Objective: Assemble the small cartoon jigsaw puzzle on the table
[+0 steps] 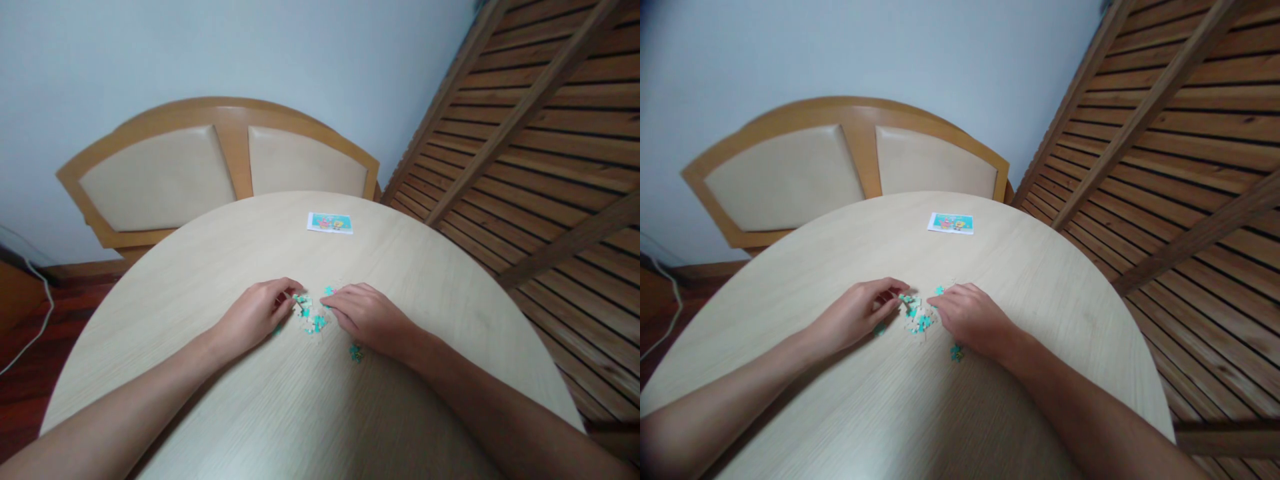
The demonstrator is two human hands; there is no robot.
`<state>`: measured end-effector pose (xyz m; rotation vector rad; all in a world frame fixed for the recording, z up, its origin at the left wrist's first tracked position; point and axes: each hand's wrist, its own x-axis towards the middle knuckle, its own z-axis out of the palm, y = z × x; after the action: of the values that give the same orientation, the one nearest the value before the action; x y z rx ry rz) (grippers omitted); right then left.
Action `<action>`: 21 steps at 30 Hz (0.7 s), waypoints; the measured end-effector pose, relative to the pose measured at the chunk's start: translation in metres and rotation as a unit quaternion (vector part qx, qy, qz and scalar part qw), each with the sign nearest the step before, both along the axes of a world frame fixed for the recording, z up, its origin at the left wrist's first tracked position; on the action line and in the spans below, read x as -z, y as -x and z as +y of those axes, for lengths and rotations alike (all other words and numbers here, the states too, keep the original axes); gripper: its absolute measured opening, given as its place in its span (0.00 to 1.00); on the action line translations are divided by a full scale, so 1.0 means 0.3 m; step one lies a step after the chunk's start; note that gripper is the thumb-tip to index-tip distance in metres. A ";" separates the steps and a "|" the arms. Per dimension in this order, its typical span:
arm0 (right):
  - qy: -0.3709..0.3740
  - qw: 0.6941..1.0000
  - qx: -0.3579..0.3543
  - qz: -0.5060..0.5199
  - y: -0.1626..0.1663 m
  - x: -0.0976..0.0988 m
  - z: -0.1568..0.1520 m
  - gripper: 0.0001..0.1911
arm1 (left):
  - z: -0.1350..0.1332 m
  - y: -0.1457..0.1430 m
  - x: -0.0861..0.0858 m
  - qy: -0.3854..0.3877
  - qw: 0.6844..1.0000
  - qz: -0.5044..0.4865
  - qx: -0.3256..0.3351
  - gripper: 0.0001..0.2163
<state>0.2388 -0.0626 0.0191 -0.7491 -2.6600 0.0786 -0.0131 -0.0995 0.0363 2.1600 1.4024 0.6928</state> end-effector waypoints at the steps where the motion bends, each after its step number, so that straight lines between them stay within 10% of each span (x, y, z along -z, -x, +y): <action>1: -0.009 1.000 0.003 -0.003 0.002 0.003 0.004 0.14 | 0.001 -0.001 -0.002 0.001 1.000 -0.005 -0.008 0.11; 9: -0.033 0.999 0.012 -0.005 0.018 0.011 0.020 0.13 | -0.001 0.014 -0.035 0.014 0.999 0.022 -0.035 0.12; 21: 0.135 0.988 -0.003 0.069 0.010 0.001 0.017 0.10 | -0.013 0.115 -0.065 0.053 0.981 0.162 0.090 0.22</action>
<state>0.2358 -0.0574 0.0190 -0.7872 -2.5478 0.4824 -0.0475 -0.1034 0.0558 2.3512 1.3399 0.1984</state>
